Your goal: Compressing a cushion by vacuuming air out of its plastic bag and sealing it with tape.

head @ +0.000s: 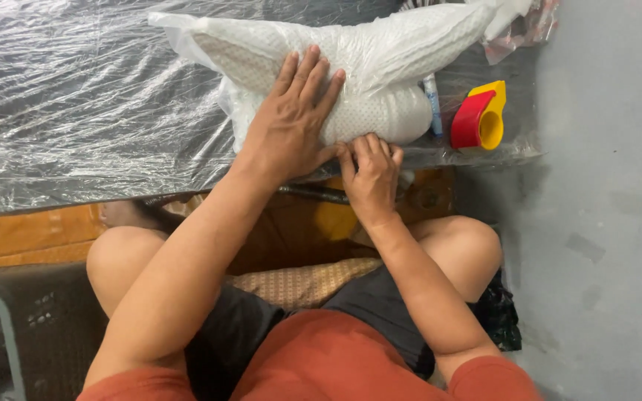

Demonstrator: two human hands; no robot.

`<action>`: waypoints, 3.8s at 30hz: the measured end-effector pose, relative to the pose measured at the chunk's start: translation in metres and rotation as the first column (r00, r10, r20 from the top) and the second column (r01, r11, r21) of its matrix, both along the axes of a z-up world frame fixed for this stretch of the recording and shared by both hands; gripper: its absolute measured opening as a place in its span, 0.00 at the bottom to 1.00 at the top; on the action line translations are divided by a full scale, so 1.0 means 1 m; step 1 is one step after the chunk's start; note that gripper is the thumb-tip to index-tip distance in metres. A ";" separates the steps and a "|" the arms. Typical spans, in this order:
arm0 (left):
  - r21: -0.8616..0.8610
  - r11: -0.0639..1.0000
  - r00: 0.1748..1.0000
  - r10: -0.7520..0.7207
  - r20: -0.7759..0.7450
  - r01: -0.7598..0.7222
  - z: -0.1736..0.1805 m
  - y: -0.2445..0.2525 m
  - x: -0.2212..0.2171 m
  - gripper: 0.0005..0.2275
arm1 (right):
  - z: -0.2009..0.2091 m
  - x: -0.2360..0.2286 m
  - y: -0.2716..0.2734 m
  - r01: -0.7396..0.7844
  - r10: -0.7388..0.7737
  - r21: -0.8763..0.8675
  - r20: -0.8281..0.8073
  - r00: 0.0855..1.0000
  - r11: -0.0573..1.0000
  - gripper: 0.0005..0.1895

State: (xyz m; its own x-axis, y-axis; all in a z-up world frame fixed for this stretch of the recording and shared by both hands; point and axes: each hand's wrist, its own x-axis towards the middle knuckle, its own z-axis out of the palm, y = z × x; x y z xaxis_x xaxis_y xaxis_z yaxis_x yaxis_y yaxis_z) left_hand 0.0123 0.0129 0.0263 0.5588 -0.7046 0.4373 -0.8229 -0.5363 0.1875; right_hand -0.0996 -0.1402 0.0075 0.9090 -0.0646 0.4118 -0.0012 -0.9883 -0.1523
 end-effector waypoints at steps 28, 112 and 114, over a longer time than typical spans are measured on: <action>-0.040 0.998 0.999 -0.040 0.005 0.040 -0.008 0.005 0.000 0.48 | -0.030 -0.004 -0.023 -0.018 0.002 0.063 0.233 0.972 0.998 0.28; 0.029 1.000 1.000 -0.001 0.015 0.000 -0.018 0.005 -0.005 0.50 | 0.066 0.051 -0.039 -0.352 0.362 -0.223 0.006 0.932 0.909 0.23; 0.005 1.000 1.000 -0.018 0.012 0.018 -0.018 0.003 -0.006 0.49 | 0.063 0.062 -0.043 -0.370 0.375 -0.262 -0.032 0.926 0.891 0.21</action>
State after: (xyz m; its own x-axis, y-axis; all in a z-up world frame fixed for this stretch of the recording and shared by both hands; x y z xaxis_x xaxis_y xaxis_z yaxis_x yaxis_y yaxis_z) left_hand 0.0065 0.0163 0.0078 0.5408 -0.7165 0.4407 -0.8346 -0.5223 0.1750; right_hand -0.0373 -0.1827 0.0709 0.8373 0.3882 0.3849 0.3750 -0.9202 0.1124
